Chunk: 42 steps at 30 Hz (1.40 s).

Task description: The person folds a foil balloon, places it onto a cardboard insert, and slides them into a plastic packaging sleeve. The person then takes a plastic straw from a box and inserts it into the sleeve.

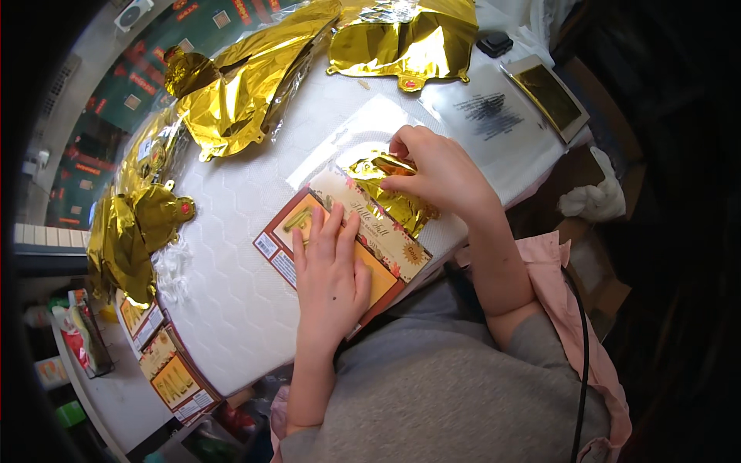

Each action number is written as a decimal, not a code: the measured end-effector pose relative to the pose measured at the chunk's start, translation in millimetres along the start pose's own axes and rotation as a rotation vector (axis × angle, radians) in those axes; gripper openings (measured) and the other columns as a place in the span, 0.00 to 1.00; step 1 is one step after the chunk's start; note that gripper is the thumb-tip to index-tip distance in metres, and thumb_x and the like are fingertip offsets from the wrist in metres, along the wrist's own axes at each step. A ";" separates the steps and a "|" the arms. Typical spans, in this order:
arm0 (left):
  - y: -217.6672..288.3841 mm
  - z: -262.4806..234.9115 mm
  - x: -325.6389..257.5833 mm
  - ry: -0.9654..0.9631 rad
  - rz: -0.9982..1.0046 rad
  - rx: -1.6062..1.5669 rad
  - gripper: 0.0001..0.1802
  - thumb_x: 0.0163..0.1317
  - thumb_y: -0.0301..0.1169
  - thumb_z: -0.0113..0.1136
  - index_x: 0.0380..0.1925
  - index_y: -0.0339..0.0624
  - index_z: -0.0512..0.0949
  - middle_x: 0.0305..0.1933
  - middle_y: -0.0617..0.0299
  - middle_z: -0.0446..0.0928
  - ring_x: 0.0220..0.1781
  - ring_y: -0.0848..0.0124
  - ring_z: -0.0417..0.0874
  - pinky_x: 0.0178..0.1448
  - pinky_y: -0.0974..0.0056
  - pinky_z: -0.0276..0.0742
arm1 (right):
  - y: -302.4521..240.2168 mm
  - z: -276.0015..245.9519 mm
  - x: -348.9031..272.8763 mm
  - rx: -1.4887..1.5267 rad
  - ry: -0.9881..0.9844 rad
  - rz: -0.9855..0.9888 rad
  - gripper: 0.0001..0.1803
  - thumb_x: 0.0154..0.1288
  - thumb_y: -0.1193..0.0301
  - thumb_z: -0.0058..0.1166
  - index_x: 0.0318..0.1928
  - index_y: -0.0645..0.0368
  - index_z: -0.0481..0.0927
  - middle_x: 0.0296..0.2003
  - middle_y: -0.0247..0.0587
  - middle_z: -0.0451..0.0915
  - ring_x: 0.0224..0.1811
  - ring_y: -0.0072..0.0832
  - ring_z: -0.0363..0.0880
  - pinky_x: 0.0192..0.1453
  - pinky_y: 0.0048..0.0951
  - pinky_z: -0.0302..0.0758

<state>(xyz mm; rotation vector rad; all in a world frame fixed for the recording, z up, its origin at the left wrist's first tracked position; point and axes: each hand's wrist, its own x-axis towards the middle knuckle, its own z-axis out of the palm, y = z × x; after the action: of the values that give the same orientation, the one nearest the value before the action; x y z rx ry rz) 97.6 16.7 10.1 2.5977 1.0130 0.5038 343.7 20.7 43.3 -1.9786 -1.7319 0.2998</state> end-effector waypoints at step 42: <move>-5.7 5.1 -7.2 0.095 -0.006 -0.074 0.31 0.65 0.34 0.58 0.69 0.41 0.73 0.78 0.51 0.65 0.85 0.53 0.58 0.87 0.38 0.44 | -28.0 13.0 14.0 -0.133 -0.140 0.172 0.13 0.58 0.64 0.67 0.41 0.58 0.86 0.34 0.47 0.88 0.41 0.46 0.88 0.51 0.46 0.77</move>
<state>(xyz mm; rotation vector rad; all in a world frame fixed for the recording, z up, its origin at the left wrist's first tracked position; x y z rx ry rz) 91.5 14.9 1.7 2.5264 1.0117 0.6559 315.8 39.2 48.2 -2.2571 -1.7082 0.3993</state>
